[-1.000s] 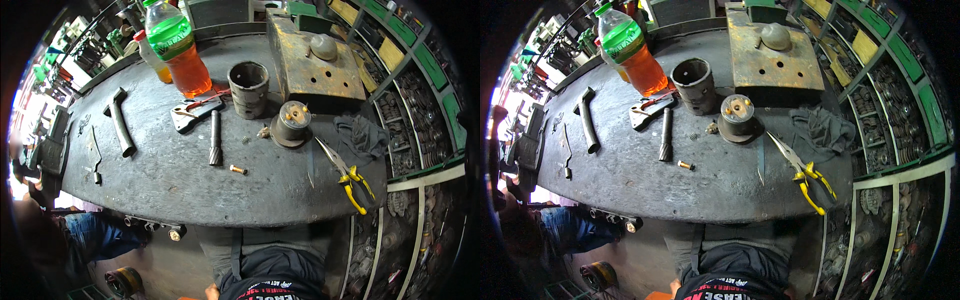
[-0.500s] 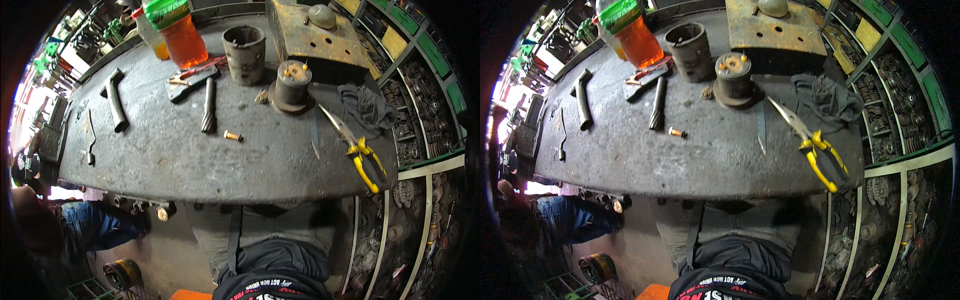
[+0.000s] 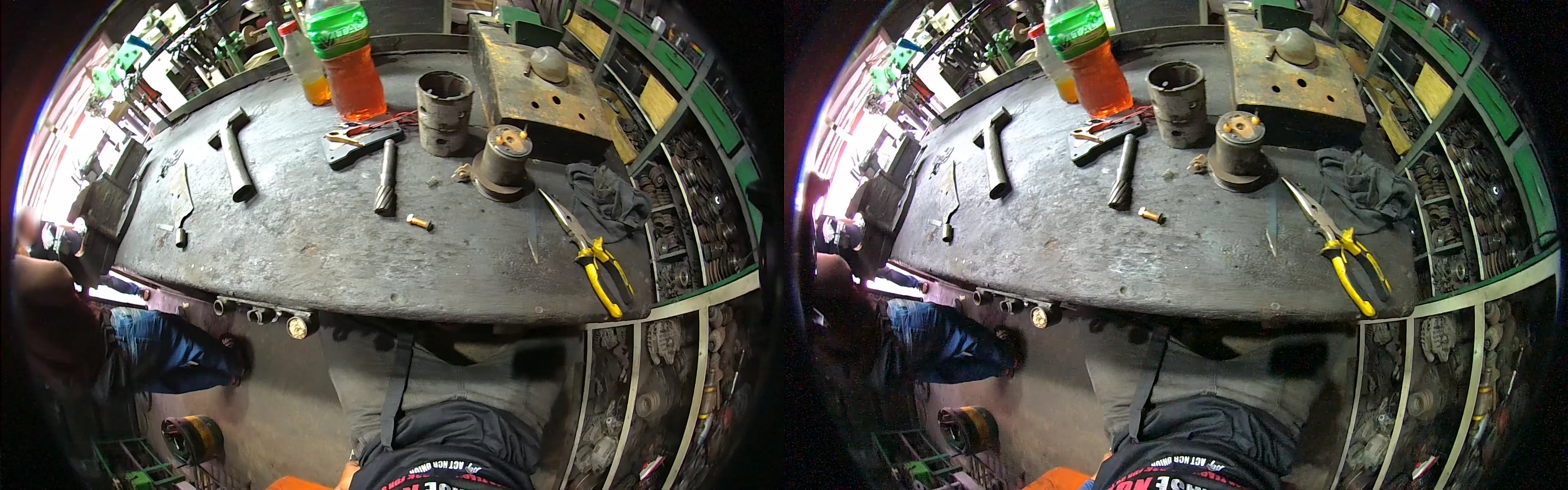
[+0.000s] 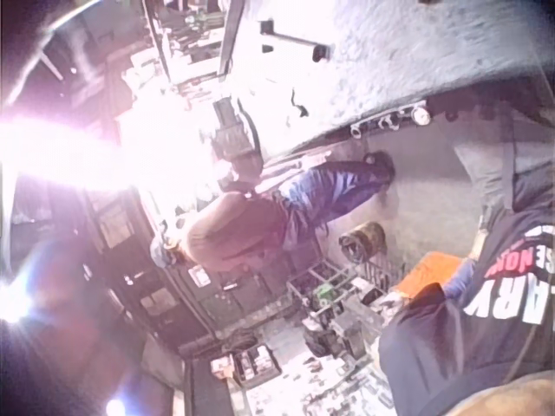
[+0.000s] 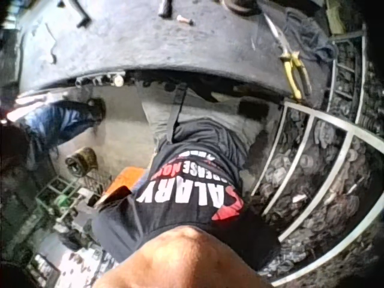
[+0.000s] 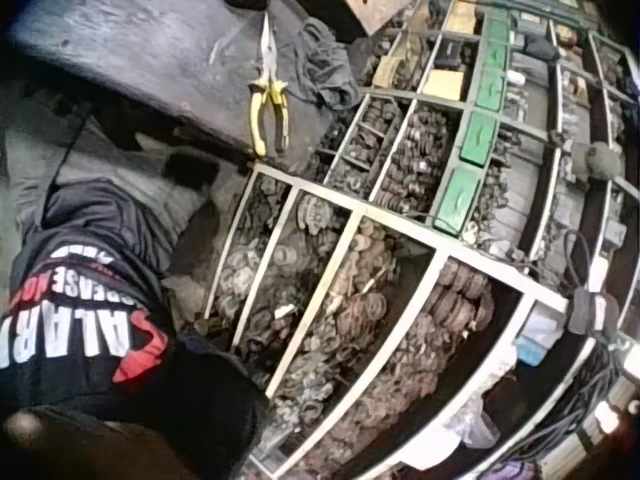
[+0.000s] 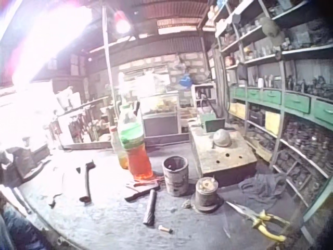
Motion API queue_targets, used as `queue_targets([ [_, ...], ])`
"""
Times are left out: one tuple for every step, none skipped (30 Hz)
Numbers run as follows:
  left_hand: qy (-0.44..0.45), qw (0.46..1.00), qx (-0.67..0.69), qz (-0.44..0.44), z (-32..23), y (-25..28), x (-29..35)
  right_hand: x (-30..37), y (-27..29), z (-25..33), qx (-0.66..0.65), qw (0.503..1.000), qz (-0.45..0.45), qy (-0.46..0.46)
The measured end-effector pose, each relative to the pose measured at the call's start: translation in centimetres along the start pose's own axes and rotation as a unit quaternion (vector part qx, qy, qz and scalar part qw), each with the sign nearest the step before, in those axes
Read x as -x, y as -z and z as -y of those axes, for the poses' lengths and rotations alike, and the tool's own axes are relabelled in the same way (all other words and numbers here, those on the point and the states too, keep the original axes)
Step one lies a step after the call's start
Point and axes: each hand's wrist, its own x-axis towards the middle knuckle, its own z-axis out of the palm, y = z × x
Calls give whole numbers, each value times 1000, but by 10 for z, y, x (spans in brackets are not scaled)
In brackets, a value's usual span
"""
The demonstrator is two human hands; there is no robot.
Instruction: The person uses pliers to manipulate a small cylindrical metal component on a workbench, repeatedly adjusting and pressing parts. They then use a hammer to tap the component and continue adjusting it with pliers. The task involves handling small metal parts and tools on a cluttered workbench.
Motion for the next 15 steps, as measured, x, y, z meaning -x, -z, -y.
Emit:
queue_targets([
  [-14,1000,-23,5,-2,10,2,-2,5,8,-8,1000,12,7],
  [-30,998,-55,8,-3,24,4,-4,12,22,-21,999,40,23],
  [-32,995,-93,-14,-13,45,9,-10,16,40,-45,995,86,34],
  [-28,989,-143,-26,-36,71,5,-10,21,55,-74,986,137,56],
  [-23,987,-149,-56,-76,98,8,-4,10,75,-57,980,165,91],
  [-20,984,-152,-87,-117,123,9,4,-5,95,-7,977,161,137],
  [-60,995,-20,-81,-167,145,15,44,-59,119,98,963,126,218],
  [-85,985,122,-86,-208,167,30,77,-120,153,217,930,87,283],
  [-176,956,220,-77,-250,182,42,104,-165,174,231,904,112,342],
  [-267,908,315,-73,-293,191,55,120,-207,194,246,870,142,402],
  [-343,868,348,-92,-339,189,66,132,-239,207,286,812,184,474],
  [-413,822,376,-109,-385,179,73,144,-268,216,323,747,222,537],
  [-450,802,361,-154,-423,165,76,160,-302,225,352,683,212,604],
  [-450,788,400,-128,-457,154,79,177,-333,230,378,614,196,665],
  [-448,772,439,-103,-489,144,83,189,-358,232,398,567,172,701],
])
